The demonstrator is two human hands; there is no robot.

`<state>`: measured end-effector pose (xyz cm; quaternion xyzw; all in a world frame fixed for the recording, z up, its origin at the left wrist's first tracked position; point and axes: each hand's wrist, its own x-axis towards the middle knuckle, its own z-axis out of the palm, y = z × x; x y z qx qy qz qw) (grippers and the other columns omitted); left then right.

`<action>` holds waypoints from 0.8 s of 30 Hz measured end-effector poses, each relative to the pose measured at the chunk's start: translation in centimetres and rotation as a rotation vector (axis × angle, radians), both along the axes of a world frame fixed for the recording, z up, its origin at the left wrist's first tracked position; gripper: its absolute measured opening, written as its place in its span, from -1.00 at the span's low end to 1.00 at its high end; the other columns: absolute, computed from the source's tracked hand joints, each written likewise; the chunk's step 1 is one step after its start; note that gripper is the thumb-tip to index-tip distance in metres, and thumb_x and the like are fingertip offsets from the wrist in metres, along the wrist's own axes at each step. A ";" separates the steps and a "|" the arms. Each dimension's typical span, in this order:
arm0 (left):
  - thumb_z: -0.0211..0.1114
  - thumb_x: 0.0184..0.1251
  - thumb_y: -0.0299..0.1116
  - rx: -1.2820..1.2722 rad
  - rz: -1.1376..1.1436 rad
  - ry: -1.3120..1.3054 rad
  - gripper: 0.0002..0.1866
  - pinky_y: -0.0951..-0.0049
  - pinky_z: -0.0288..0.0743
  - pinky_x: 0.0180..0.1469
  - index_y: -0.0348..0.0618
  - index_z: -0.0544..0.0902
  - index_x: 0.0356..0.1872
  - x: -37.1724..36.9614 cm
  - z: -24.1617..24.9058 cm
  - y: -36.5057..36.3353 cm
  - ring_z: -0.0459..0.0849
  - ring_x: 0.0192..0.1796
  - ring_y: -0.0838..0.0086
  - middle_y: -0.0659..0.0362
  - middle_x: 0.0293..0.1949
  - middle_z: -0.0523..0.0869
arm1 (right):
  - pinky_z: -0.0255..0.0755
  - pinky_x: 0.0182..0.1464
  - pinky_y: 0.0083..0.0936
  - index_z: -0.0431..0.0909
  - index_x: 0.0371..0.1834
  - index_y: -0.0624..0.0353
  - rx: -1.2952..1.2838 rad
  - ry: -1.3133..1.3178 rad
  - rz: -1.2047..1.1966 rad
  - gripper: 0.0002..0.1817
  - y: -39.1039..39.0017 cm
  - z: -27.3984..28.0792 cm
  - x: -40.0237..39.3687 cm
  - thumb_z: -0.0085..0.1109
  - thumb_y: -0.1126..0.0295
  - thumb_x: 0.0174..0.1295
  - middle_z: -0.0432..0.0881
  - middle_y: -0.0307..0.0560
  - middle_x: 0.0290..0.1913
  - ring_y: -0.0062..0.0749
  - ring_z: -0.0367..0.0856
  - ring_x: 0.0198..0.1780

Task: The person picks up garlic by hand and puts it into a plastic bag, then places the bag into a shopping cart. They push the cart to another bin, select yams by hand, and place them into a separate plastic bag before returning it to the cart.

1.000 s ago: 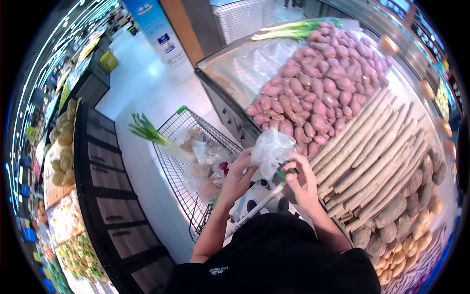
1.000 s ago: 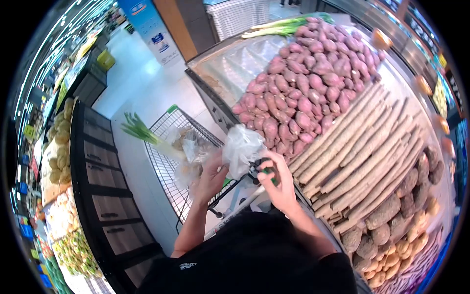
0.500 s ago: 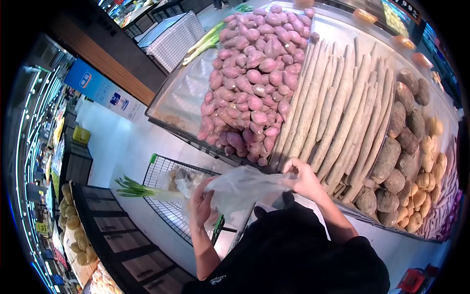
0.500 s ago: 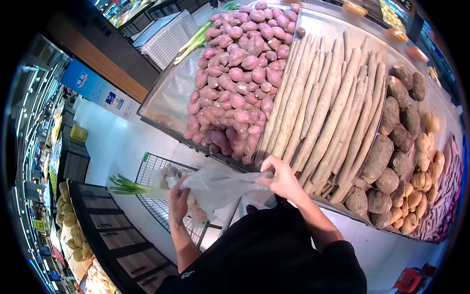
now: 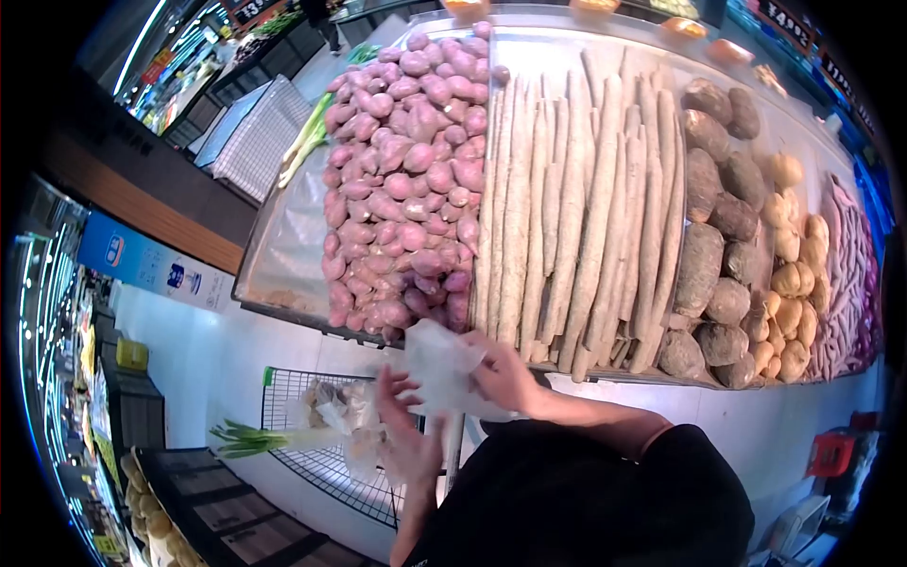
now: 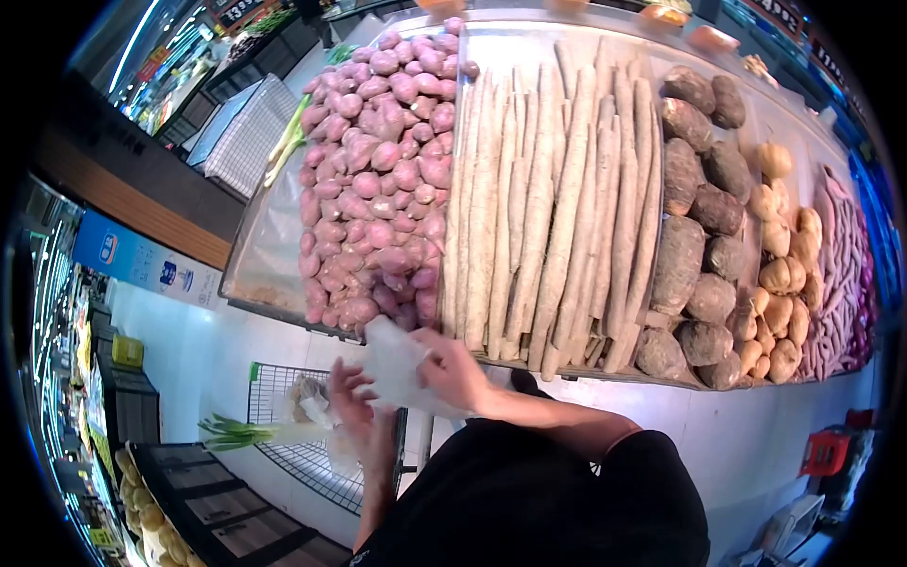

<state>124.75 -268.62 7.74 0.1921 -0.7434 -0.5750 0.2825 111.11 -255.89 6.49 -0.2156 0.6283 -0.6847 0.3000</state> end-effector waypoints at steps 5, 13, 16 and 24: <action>0.50 0.42 -0.29 0.253 -0.059 -0.130 -0.23 0.31 0.51 0.32 -0.28 0.34 0.55 0.2 -2.5 1.9 0.57 0.30 0.34 0.06 0.35 0.53 | 0.61 -0.05 -0.49 0.66 0.18 0.32 -0.118 0.266 0.113 -0.66 -1.2 -2.0 0.4 0.28 0.30 0.50 0.78 -0.11 -0.26 -0.58 0.70 -0.16; 0.27 0.54 -0.63 0.104 0.168 -0.148 -0.74 0.57 0.59 0.07 -0.28 0.63 0.18 1.7 -2.7 -2.5 0.72 -0.05 0.54 0.16 0.03 0.77 | 0.67 -0.03 -0.41 0.74 0.05 0.29 0.086 0.549 -0.224 -0.75 0.6 -1.2 -3.9 0.41 0.44 0.38 0.84 0.09 -0.10 -0.30 0.85 -0.13; 0.24 0.45 -0.73 0.093 0.030 -0.245 -0.65 0.48 0.67 -0.03 -0.28 0.50 0.19 2.6 -1.4 -3.6 0.72 -0.02 0.53 0.04 0.18 0.70 | 0.68 -0.09 -0.19 0.70 0.05 0.22 0.167 0.620 -0.316 -0.76 1.6 -0.7 -5.0 0.35 0.44 0.35 0.81 0.18 -0.16 0.13 0.81 -0.16; 0.22 0.36 -0.66 -0.586 -0.330 -0.396 -0.87 0.14 0.67 -0.08 -0.24 0.67 -0.19 1.8 1.0 -1.1 0.79 -0.09 0.02 -0.06 0.29 0.68 | 0.68 -0.03 -0.18 0.67 0.15 0.19 0.138 0.824 -0.129 -0.56 2.1 -1.4 -4.5 0.35 0.55 0.14 0.78 0.14 -0.02 0.12 0.79 -0.07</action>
